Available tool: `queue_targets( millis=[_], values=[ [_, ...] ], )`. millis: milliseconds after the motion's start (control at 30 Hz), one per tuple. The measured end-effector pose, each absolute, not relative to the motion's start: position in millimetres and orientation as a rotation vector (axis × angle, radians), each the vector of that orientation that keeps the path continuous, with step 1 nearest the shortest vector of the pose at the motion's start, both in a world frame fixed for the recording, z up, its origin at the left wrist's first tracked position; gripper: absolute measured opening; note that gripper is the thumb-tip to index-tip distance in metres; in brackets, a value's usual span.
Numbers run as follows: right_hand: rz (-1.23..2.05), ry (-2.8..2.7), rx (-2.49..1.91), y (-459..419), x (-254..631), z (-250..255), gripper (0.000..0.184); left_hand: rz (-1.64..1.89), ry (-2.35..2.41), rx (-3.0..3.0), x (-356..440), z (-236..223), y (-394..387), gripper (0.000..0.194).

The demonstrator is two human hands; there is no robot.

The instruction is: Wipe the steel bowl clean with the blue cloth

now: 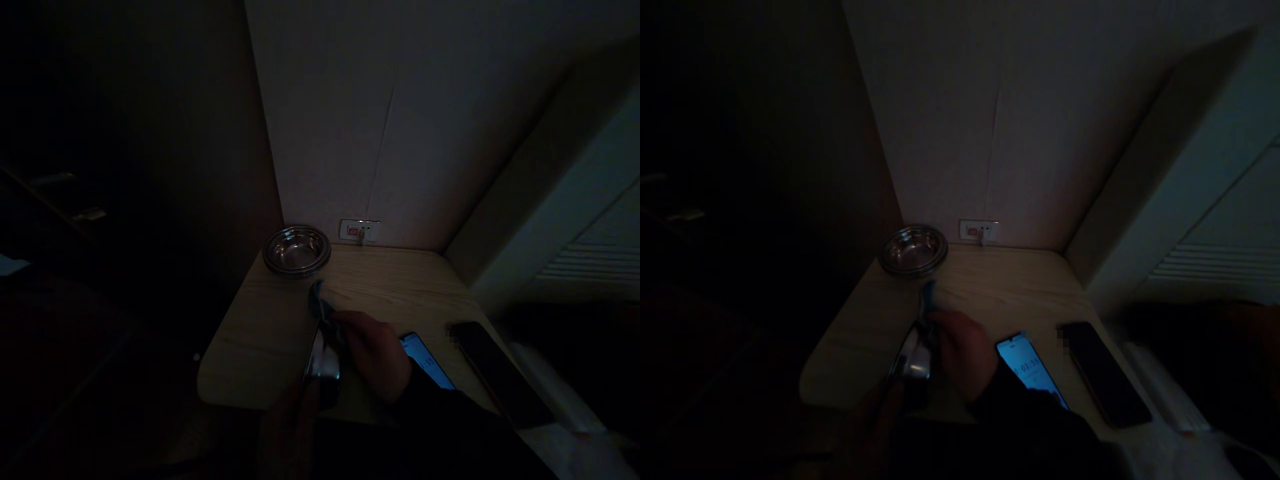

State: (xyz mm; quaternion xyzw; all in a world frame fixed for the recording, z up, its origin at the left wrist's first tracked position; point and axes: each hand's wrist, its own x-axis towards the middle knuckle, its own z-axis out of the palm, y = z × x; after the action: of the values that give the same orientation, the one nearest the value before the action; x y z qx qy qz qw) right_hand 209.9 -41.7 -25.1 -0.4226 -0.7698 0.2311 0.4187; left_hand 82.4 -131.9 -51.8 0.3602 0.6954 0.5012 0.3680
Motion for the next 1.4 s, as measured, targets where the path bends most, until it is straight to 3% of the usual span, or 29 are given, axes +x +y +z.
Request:
queue_targets(
  millis=[133,300,500,800,1067,1233,1400],
  values=[
    [0.770,-1.598,-1.218,-43,221,-31,0.025,1.246,1.882,0.907,77,-61,-134,0.043],
    [0.855,-1.400,-1.302,-50,226,-30,0.024,1.369,2.024,1.118,79,-79,-150,0.035],
    [0.782,-1.468,-1.322,-69,221,-31,0.023,1.497,2.127,1.381,81,-91,-161,0.029],
    [0.573,-1.833,-1.071,-84,217,-39,0.027,1.362,2.049,1.203,73,-98,-159,0.024],
    [0.378,-2.028,-0.972,-91,212,-33,0.027,1.289,1.953,1.007,76,-75,-149,0.035],
    [0.208,-2.130,-0.856,-92,212,-24,0.021,1.170,1.829,1.047,72,-51,-143,0.025],
    [0.056,-2.173,-0.821,-81,212,-19,0.025,1.156,1.715,1.072,80,-36,-133,0.034]
  ],
)
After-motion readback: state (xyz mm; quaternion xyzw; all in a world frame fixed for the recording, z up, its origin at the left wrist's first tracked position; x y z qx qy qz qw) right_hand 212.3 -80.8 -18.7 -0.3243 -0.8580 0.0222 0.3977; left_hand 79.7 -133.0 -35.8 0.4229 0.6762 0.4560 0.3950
